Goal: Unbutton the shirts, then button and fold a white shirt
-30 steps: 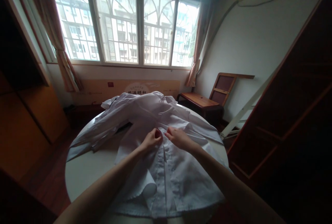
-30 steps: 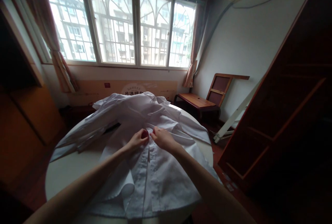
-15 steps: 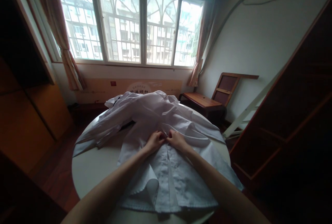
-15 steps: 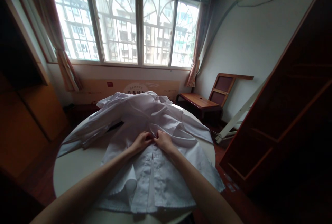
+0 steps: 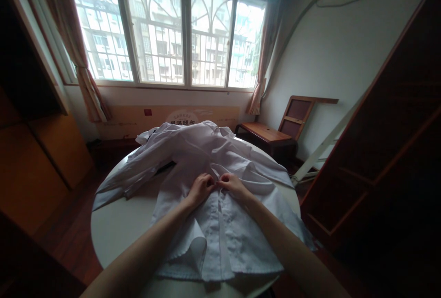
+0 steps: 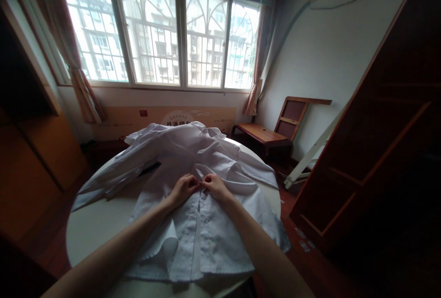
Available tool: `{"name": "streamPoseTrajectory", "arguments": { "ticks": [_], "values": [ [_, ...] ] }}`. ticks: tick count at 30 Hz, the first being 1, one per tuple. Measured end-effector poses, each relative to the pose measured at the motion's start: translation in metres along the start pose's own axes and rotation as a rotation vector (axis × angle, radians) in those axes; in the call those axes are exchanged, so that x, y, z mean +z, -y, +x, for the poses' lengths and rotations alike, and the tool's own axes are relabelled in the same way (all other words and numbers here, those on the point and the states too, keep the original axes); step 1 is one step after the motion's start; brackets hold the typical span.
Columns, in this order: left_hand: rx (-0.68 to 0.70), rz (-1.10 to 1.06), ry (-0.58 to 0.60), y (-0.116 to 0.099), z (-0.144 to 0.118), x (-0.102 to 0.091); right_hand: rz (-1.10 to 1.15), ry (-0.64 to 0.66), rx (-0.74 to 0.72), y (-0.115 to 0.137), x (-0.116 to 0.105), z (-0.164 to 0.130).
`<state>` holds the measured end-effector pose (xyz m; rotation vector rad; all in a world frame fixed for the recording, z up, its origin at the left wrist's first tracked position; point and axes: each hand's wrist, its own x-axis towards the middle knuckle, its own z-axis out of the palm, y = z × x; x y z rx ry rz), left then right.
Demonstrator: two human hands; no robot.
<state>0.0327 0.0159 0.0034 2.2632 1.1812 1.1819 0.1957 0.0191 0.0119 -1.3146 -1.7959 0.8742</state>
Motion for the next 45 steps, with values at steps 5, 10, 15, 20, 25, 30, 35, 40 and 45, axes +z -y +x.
{"name": "streamPoseTrajectory", "arguments": {
  "ticks": [5,10,15,20,25,30,35,40,45],
  "values": [
    [0.010,0.116,0.041,-0.006,-0.001,-0.001,0.042,0.041,-0.008,0.000,-0.002,-0.001],
    [0.003,0.118,0.062,-0.006,-0.001,0.001,0.006,0.040,-0.023,0.001,-0.004,-0.002],
    [-0.031,0.064,0.075,-0.007,-0.002,0.000,-0.004,0.037,-0.028,0.004,-0.005,-0.004],
    [-0.108,-0.051,0.050,-0.011,-0.003,-0.004,0.058,0.068,-0.040,0.006,-0.004,-0.005],
    [-0.179,-0.151,0.032,-0.013,-0.003,-0.008,0.195,0.074,0.036,0.004,-0.001,-0.002],
    [-0.203,-0.243,0.060,-0.007,-0.002,-0.009,0.149,0.051,0.008,0.005,0.000,-0.003],
    [-0.193,-0.274,0.083,-0.004,-0.002,-0.009,0.100,0.027,-0.035,0.009,0.000,-0.005],
    [-0.200,-0.263,0.072,-0.005,-0.002,-0.009,0.041,-0.003,-0.067,0.010,0.001,-0.007],
    [-0.186,-0.260,0.071,-0.004,-0.002,-0.009,-0.061,-0.063,-0.107,0.009,0.004,-0.007]
  ]
}}
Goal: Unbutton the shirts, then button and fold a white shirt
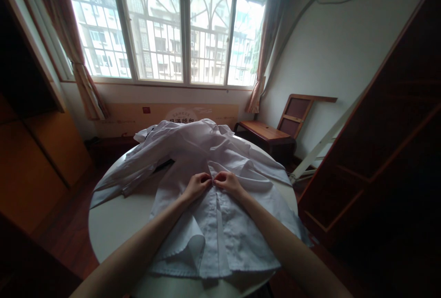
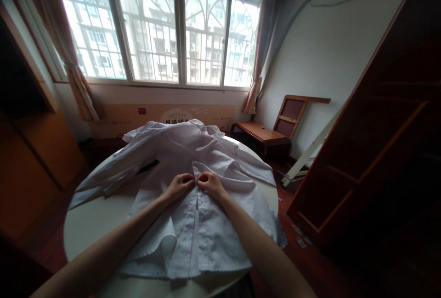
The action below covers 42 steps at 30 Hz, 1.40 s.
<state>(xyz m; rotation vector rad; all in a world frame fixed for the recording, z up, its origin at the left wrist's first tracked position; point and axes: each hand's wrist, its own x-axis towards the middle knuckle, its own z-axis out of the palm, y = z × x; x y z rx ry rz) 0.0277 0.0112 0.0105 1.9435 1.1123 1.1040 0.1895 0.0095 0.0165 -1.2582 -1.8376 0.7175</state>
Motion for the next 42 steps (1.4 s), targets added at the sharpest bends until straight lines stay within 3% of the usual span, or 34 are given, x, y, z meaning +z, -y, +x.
{"name": "streamPoseTrajectory", "arguments": {
  "ticks": [7,13,30,42],
  "values": [
    [-0.026,-0.004,0.009,0.001,0.001,0.002,-0.105,-0.050,-0.038,0.001,0.002,0.000],
    [0.008,-0.016,-0.012,0.003,0.000,0.004,-0.103,-0.013,-0.014,0.000,0.001,0.001],
    [-0.062,0.069,-0.103,-0.007,-0.004,0.008,-0.132,-0.020,-0.027,-0.004,0.003,0.003],
    [-0.089,-0.014,-0.144,-0.007,-0.001,0.010,-0.165,0.009,-0.047,0.005,0.003,-0.001]
  ]
}}
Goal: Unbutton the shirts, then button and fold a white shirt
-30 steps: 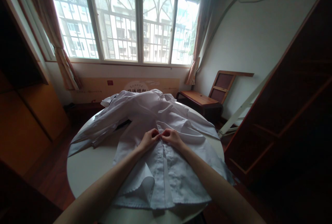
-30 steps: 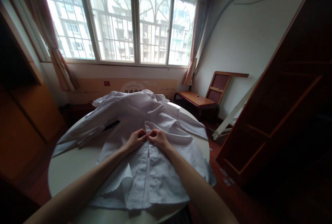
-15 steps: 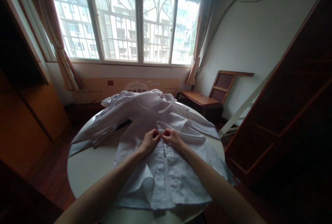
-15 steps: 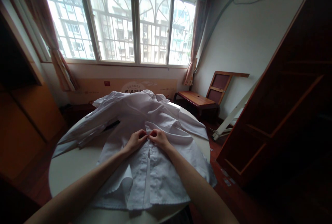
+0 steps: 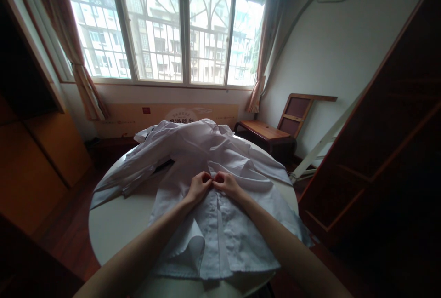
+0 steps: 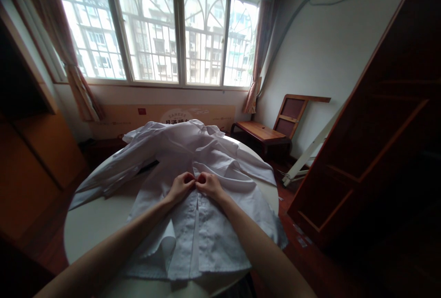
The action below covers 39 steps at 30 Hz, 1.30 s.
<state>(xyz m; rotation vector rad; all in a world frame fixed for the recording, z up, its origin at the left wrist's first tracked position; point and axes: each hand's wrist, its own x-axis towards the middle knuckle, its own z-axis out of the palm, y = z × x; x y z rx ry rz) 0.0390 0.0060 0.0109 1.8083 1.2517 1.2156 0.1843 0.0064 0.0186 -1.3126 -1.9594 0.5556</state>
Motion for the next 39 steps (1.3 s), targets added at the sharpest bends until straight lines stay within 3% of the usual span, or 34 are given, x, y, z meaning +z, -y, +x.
{"name": "streamPoseTrajectory", "arguments": {
  "ticks": [6,14,23,39],
  "values": [
    [0.005,-0.047,0.033,0.0011,0.0031,0.0005,-0.101,-0.004,-0.035,-0.0032,0.0032,-0.0003],
    [0.060,-0.054,0.061,0.0053,0.0000,0.0034,-0.126,-0.130,0.064,-0.0018,0.0042,0.0023],
    [0.090,0.033,0.082,0.0035,-0.0013,0.0043,-0.182,-0.064,0.105,0.0009,-0.0015,0.0009],
    [0.096,0.095,0.062,0.0069,-0.0013,0.0057,-0.046,-0.049,0.045,-0.0040,-0.0004,0.0015]
  ]
}}
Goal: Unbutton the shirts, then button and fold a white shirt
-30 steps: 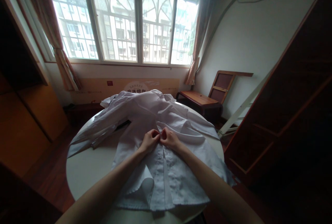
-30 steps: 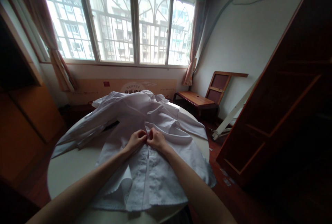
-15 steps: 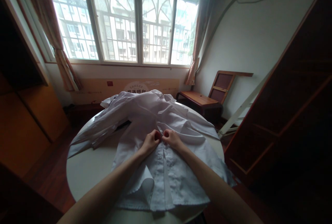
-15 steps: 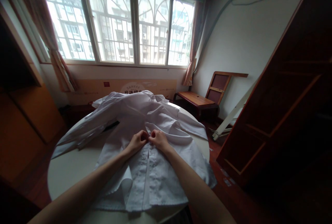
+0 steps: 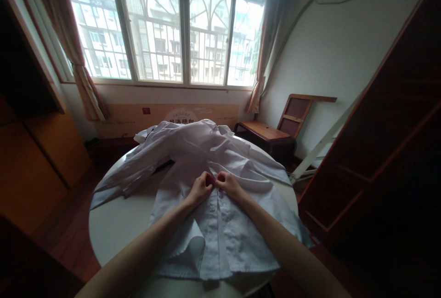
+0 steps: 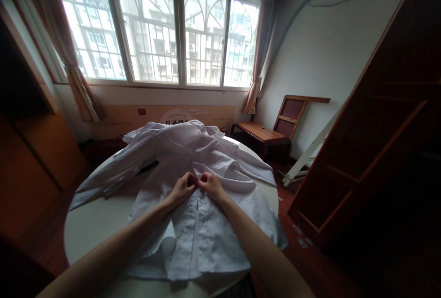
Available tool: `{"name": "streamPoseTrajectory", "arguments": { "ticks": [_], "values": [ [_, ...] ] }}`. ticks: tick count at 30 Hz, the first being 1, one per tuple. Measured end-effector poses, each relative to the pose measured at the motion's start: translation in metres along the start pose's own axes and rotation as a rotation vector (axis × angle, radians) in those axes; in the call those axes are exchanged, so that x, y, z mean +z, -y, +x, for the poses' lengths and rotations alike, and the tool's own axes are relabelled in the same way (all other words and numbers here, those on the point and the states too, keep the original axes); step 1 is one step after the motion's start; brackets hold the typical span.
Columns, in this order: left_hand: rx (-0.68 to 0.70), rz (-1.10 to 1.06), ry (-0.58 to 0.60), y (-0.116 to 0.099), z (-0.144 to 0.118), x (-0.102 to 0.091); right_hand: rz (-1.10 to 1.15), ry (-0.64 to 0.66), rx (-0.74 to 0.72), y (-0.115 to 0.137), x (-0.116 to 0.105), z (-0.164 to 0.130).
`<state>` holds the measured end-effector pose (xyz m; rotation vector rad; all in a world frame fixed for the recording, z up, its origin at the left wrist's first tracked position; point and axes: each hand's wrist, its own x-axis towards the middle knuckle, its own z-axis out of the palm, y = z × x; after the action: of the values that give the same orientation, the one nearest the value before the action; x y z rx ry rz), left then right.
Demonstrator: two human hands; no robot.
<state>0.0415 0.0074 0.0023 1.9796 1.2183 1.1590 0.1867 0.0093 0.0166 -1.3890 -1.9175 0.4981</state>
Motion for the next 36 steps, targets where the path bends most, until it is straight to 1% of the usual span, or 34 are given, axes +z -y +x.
{"name": "streamPoseTrajectory", "arguments": {
  "ticks": [8,11,14,22,27,30,34,36],
  "values": [
    [-0.038,-0.057,-0.050,-0.0042,-0.0011,-0.0041,0.057,0.025,-0.040,0.0025,-0.0008,-0.0016],
    [-0.058,-0.077,-0.066,-0.0039,-0.0007,-0.0050,0.048,-0.009,-0.046,0.0030,-0.0002,-0.0022],
    [-0.048,-0.091,-0.071,-0.0034,-0.0007,-0.0057,0.036,-0.056,-0.038,0.0040,0.0001,-0.0027],
    [-0.048,-0.105,-0.090,-0.0058,-0.0013,-0.0071,0.008,-0.081,-0.004,0.0072,-0.0007,-0.0026],
    [-0.069,-0.131,-0.081,-0.0044,0.0003,-0.0071,0.030,-0.040,-0.023,0.0050,-0.0001,-0.0017],
    [-0.106,-0.177,-0.075,-0.0026,0.0017,-0.0070,0.106,-0.029,0.011,0.0042,-0.0002,-0.0016],
    [-0.127,-0.199,-0.098,-0.0023,0.0020,-0.0070,0.324,0.029,0.100,0.0047,-0.0014,-0.0013],
    [-0.131,-0.204,-0.103,-0.0030,0.0016,-0.0074,0.389,0.060,0.128,0.0053,-0.0024,-0.0008]
  ]
}}
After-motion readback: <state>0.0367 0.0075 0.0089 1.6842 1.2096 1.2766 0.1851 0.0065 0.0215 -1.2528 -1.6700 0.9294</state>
